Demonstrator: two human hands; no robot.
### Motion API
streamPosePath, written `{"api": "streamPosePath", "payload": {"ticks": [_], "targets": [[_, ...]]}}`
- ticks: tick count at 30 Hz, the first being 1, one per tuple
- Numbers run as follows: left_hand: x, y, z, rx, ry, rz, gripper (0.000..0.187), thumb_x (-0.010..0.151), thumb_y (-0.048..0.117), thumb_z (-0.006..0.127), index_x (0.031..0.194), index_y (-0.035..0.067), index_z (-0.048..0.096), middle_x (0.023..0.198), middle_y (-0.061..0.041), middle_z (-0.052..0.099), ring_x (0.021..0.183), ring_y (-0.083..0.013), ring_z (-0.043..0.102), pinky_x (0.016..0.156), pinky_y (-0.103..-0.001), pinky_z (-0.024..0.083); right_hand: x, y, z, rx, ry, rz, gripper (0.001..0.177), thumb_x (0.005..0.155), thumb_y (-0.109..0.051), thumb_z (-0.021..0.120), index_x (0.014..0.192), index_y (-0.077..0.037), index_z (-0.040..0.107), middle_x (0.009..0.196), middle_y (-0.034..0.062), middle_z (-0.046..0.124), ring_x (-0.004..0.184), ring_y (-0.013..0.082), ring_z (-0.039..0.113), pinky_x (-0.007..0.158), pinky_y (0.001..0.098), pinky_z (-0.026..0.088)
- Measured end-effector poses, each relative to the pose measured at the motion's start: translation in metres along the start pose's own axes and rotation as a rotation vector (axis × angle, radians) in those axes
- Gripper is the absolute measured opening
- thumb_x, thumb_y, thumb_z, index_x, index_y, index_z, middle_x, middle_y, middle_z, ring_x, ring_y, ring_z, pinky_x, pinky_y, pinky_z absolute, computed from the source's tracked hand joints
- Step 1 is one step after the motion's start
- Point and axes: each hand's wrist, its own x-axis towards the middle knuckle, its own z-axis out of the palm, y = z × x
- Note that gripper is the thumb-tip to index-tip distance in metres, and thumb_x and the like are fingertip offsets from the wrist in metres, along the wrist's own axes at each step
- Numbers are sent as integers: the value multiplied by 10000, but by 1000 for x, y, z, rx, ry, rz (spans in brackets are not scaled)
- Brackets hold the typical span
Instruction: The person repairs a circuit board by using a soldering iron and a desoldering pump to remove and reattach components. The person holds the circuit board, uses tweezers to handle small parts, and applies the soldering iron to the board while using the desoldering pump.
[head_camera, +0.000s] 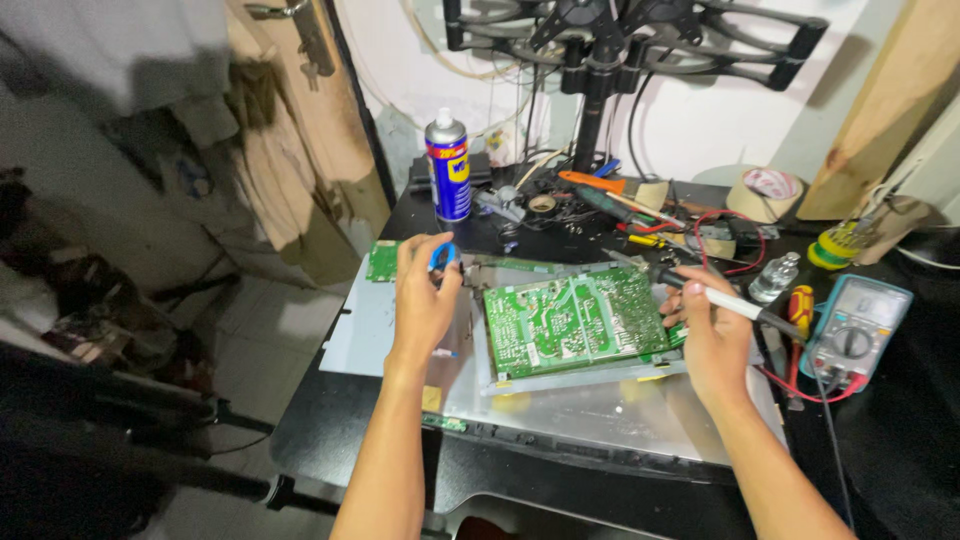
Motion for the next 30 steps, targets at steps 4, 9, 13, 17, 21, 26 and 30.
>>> {"api": "streamPosePath", "payload": {"ticks": [4,9,13,17,21,26,30], "targets": [[7,-13,28,-490,-35,-56,330,939,-26,533,1252,30,622,1273,-96,535,1059,-248,642,870,-383,609,4,6,-1,34,20,41,292,1081,-214,523,1259,-1,616,944,88,675,793,117,636,684,261,528],[19,-19,64,-922,-164,-400,234,1019,96,570,1228,23,494,1170,-118,661,1002,-200,680,770,-319,569,7,5,-2,37,57,52,260,1048,-200,562,1194,1,641,906,78,702,765,110,645,656,260,528],[27,10,82,-618,-240,-246,319,983,117,667,1256,46,518,1031,-97,658,758,-174,577,628,-318,469,7,5,-3,25,89,69,226,1039,-190,588,1136,0,663,857,69,710,743,108,647,658,259,531],[21,33,75,-100,-302,-71,221,932,153,685,1132,60,690,969,-81,703,692,-196,620,623,-324,489,8,11,-7,23,114,23,201,1047,-176,603,1097,7,668,829,70,689,733,115,647,669,261,536],[15,33,69,-81,-231,232,124,973,111,667,1041,10,692,991,-129,694,854,-243,671,701,-332,512,8,15,-7,39,186,30,187,1049,-168,602,1083,10,645,794,54,650,718,110,633,655,259,527],[16,29,61,-91,-238,190,151,992,123,664,1089,7,671,1005,-138,677,891,-289,671,780,-358,511,7,8,-7,139,205,30,201,1068,-175,594,1124,16,623,788,44,613,721,103,604,634,251,497],[9,22,59,-102,-230,195,158,1017,131,638,1128,19,648,1073,-130,687,1000,-306,678,855,-369,520,4,3,-7,128,224,26,216,1067,-199,589,1129,6,620,803,42,631,695,100,587,620,241,491]]}}
